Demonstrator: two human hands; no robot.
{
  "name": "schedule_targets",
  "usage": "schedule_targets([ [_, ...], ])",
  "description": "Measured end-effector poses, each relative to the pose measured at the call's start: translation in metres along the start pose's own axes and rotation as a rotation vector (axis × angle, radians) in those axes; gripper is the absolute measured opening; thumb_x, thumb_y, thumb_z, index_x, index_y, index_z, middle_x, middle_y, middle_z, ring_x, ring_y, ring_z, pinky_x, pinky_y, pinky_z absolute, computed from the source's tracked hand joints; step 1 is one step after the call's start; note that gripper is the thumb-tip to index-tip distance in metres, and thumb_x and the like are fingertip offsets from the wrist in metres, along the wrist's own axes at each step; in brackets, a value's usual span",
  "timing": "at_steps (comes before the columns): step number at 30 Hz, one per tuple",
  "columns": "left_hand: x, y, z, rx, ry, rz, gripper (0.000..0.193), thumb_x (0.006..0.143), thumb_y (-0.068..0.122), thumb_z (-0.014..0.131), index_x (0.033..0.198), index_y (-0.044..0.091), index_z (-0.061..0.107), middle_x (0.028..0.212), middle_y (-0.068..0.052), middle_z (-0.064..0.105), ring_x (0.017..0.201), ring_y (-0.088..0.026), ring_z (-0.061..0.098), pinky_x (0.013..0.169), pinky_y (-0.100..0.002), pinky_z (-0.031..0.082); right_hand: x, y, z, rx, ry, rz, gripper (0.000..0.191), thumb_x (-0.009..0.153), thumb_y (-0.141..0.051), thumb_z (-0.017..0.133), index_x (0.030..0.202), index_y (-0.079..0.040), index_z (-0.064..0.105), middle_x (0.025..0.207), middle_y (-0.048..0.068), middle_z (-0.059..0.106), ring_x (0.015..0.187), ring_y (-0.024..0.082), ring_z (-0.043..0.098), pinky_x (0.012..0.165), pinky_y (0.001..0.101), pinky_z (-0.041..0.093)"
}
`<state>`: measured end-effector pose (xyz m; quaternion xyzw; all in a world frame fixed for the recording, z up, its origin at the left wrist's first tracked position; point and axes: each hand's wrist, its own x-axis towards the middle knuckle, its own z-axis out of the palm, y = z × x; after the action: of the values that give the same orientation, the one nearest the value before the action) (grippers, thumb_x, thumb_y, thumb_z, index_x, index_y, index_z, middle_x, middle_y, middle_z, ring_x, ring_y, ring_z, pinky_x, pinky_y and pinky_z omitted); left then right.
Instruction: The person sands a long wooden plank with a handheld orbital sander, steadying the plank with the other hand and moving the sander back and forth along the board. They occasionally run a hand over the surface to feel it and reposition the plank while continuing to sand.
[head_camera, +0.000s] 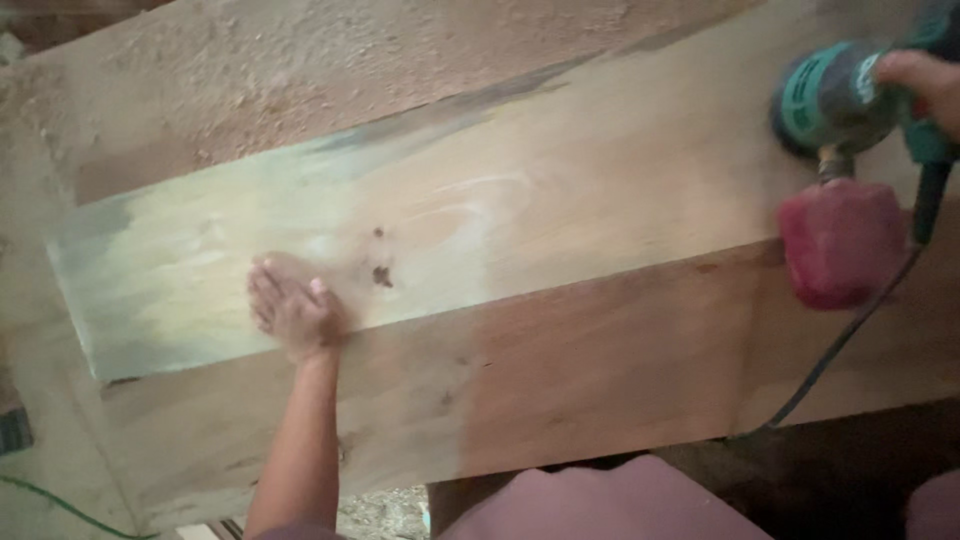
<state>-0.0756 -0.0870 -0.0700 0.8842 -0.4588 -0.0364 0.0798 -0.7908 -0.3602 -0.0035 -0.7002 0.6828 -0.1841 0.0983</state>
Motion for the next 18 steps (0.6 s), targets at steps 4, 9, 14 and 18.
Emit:
schedule_targets([
  [4,0.001,0.0,0.006,-0.02,0.009,-0.009,0.088,0.093,0.041,0.053,0.164,-0.002,0.024,0.17,-0.026,0.02,0.157,-0.045,0.016,0.124,-0.062,0.01,-0.013,-0.043,0.003,0.062,-0.016,-0.043,0.079,0.083,-0.044,0.092,0.137,-0.001,0.052,0.117,0.019,0.067,0.107,0.032,0.068,0.093,0.0474,0.057],
  [9,0.004,-0.007,0.012,-0.069,-0.015,-0.006,0.087,0.094,0.044,0.053,0.164,0.0,0.022,0.171,-0.024,0.018,0.158,-0.04,0.013,0.124,-0.063,0.007,-0.034,-0.119,0.025,-0.194,-0.001,-0.158,0.084,0.08,-0.048,0.096,0.134,-0.001,0.052,0.119,0.023,0.067,0.111,0.038,0.068,0.095,0.0498,0.057],
  [14,0.003,-0.01,0.018,-0.159,0.015,0.016,0.089,0.09,0.044,0.058,0.161,0.001,0.026,0.168,-0.023,0.021,0.157,-0.039,0.014,0.125,-0.059,0.008,-0.041,-0.226,0.054,-0.158,-0.04,-0.144,0.09,0.077,-0.052,0.095,0.139,-0.004,0.053,0.123,0.025,0.065,0.112,0.043,0.066,0.093,0.0526,0.055],
  [18,-0.001,-0.053,0.011,-0.263,-0.01,0.08,0.086,0.09,0.04,0.061,0.16,0.001,0.029,0.167,-0.026,0.022,0.157,-0.042,0.016,0.126,-0.056,0.012,-0.049,-0.326,0.077,-0.052,-0.135,-0.136,0.089,0.074,-0.053,0.092,0.138,-0.006,0.053,0.124,0.023,0.064,0.115,0.042,0.066,0.096,0.0523,0.054],
])
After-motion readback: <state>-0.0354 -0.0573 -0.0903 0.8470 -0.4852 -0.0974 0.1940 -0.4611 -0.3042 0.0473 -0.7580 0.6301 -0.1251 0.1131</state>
